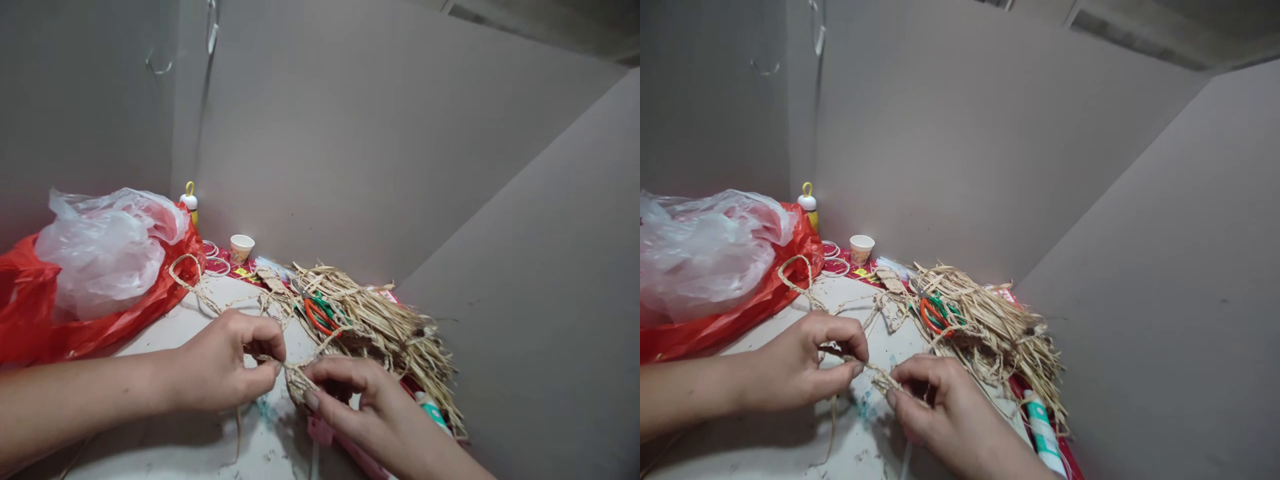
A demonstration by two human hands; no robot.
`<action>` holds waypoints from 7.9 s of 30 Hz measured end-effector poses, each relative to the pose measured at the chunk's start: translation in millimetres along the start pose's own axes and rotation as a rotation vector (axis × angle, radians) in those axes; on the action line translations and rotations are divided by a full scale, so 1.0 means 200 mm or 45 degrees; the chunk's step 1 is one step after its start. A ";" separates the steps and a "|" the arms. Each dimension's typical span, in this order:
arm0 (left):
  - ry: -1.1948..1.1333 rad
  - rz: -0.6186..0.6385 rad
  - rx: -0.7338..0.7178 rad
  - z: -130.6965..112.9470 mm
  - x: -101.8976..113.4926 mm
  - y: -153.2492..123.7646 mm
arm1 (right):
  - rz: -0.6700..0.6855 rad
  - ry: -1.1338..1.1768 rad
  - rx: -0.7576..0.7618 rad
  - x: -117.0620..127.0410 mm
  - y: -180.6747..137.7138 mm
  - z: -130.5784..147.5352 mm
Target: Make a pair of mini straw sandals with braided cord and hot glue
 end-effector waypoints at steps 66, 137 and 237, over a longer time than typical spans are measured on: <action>-0.401 0.104 0.545 0.08 -0.14 -0.06 | -0.407 0.277 0.068 -0.07 -0.07 -0.03; -0.154 -0.228 0.320 0.01 -0.02 -0.08 | -0.528 0.925 -0.202 -0.13 -0.09 -0.19; -0.779 -0.172 0.440 0.11 -0.07 -0.07 | -0.479 0.727 -0.103 -0.12 -0.10 -0.12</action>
Point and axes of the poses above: each hand's wrist, its own y-axis towards the middle knuckle, its own x-axis out of the back of the hand, z = x × y, the point moved 8 cm from there along y, towards the middle knuckle, and after that the axes turned 6 degrees about x, right-handed, at the moved point
